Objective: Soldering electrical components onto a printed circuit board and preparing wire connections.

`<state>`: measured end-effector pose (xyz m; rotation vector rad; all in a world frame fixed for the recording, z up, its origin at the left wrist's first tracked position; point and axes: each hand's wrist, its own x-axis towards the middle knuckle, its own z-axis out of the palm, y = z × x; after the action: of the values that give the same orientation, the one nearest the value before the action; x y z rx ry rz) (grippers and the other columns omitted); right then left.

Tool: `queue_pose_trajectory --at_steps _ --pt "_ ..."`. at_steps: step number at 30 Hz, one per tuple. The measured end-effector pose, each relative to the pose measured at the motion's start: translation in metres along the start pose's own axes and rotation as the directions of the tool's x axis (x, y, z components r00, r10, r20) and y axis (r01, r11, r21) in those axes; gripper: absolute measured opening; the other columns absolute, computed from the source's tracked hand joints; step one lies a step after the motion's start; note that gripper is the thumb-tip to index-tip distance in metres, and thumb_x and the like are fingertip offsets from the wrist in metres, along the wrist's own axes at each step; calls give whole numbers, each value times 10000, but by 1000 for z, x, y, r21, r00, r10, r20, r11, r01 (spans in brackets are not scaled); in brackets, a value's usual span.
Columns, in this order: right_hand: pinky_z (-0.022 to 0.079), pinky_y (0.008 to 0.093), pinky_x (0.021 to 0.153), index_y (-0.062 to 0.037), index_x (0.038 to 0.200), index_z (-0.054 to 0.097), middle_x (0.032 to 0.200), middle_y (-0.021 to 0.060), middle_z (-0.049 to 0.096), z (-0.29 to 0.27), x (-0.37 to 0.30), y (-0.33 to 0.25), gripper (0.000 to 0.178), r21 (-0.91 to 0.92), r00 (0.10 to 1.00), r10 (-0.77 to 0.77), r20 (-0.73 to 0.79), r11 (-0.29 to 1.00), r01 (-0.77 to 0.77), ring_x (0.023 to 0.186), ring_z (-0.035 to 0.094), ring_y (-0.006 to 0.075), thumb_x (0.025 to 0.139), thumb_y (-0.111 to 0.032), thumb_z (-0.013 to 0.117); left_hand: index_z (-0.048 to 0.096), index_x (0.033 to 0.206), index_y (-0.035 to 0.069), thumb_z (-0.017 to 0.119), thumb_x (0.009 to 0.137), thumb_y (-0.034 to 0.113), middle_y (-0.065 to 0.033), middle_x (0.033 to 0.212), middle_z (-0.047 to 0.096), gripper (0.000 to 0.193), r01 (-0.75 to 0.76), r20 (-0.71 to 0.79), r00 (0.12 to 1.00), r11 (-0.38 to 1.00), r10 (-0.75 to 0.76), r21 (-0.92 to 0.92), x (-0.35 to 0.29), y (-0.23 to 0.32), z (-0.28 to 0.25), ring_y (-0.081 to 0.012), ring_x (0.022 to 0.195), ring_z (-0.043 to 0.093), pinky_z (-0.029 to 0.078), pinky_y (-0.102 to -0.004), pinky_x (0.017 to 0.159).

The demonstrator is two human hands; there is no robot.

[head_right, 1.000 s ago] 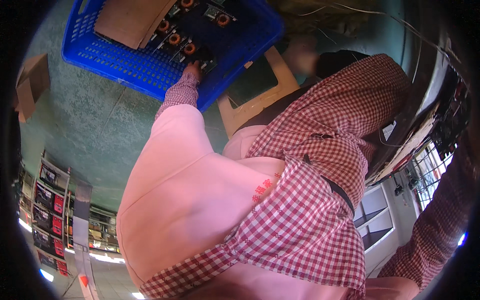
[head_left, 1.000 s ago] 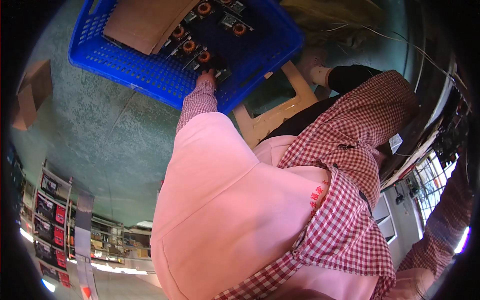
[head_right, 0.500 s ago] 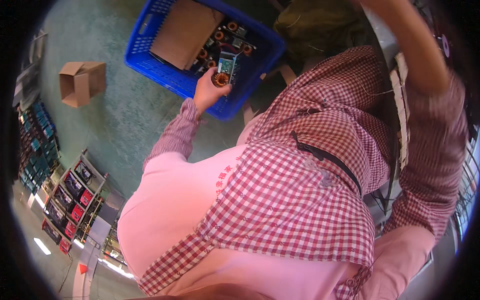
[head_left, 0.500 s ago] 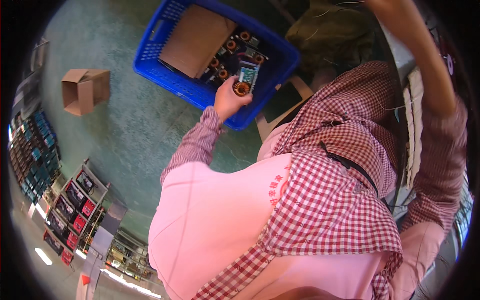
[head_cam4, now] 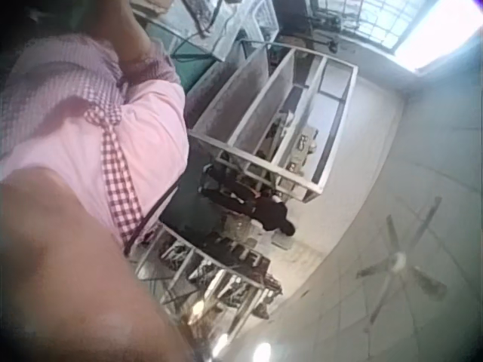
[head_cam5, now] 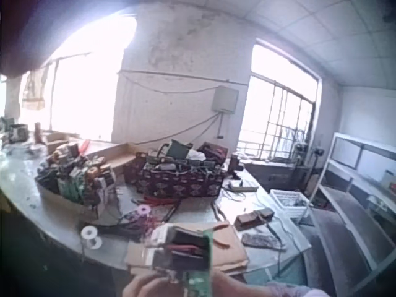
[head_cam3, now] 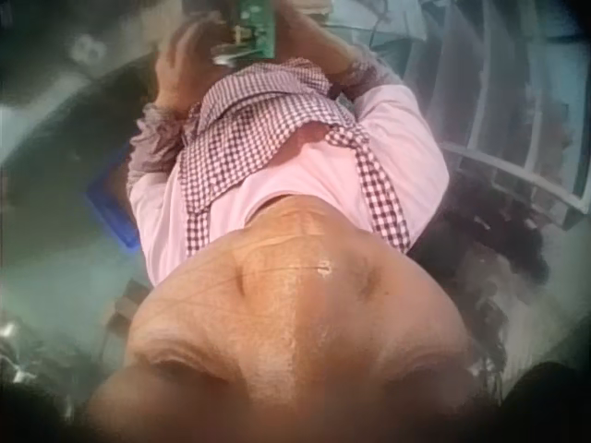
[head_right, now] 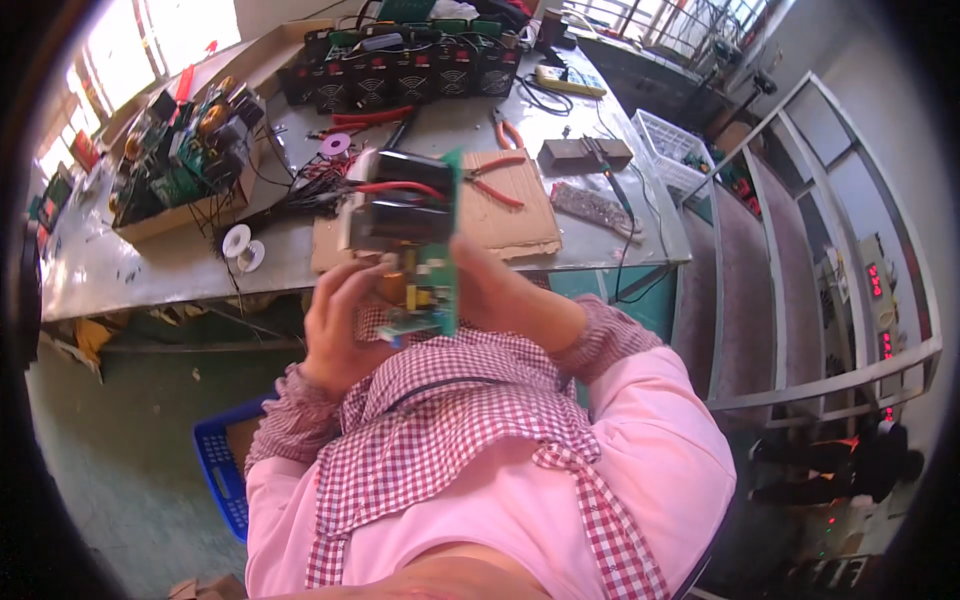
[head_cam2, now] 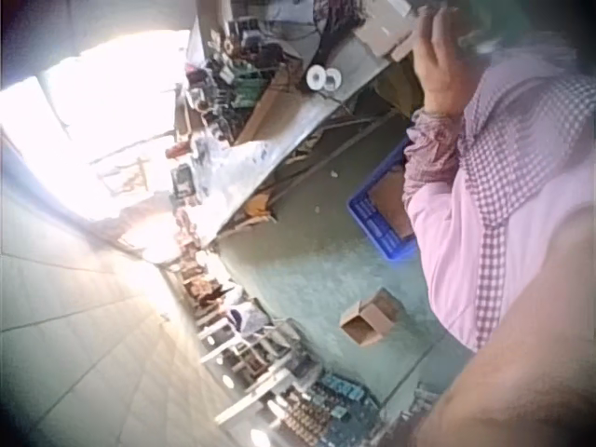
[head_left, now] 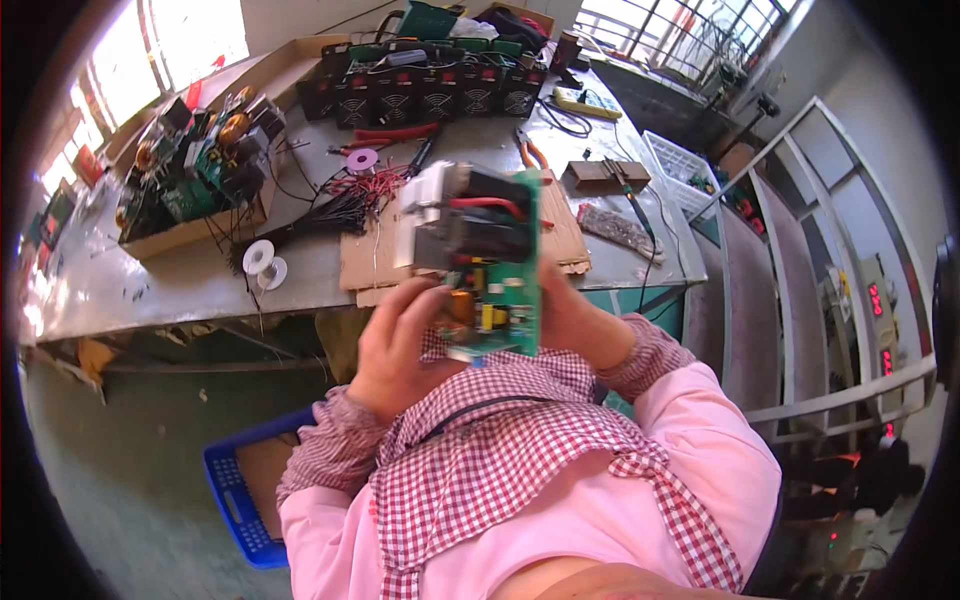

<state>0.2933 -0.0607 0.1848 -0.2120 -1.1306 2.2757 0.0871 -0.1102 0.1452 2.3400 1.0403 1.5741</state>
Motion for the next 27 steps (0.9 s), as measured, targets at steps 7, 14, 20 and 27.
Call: queue_pose_trajectory --at_steps 7,14,20,27 --pt "400 374 1014 -55 1456 190 1368 115 418 -60 -48 -12 1022 -467 840 -437 -321 845 261 1251 442 221 726 -503 747 537 1172 81 825 523 80 -165 1230 485 710 -116 -178 979 991 101 -71 45 -1 42 -387 1175 482 431 -491 966" --pt "353 371 1046 -79 1472 218 1434 127 369 -80 -18 -39 1049 -774 780 -594 -197 582 248 1309 387 244 672 -345 841 583 1099 94 756 675 177 -133 1103 584 466 -112 -202 968 974 152 196 73 -3 49 -341 1054 552 418 -453 904" --pt "308 370 1071 -87 1487 201 1392 133 392 -105 12 -47 1145 -974 905 -420 -58 222 41 1289 401 254 566 -285 852 572 942 37 652 829 96 -154 852 610 150 353 -56 935 935 -350 32 44 -46 71 -341 765 606 484 -395 679" --pt "318 494 1077 -277 1420 381 1422 146 361 -153 74 -66 986 -787 970 45 240 -576 222 1323 344 359 536 -294 818 574 1068 -12 515 947 111 -186 833 622 182 804 215 567 478 -795 -354 -17 -55 115 -277 722 620 478 -340 631"
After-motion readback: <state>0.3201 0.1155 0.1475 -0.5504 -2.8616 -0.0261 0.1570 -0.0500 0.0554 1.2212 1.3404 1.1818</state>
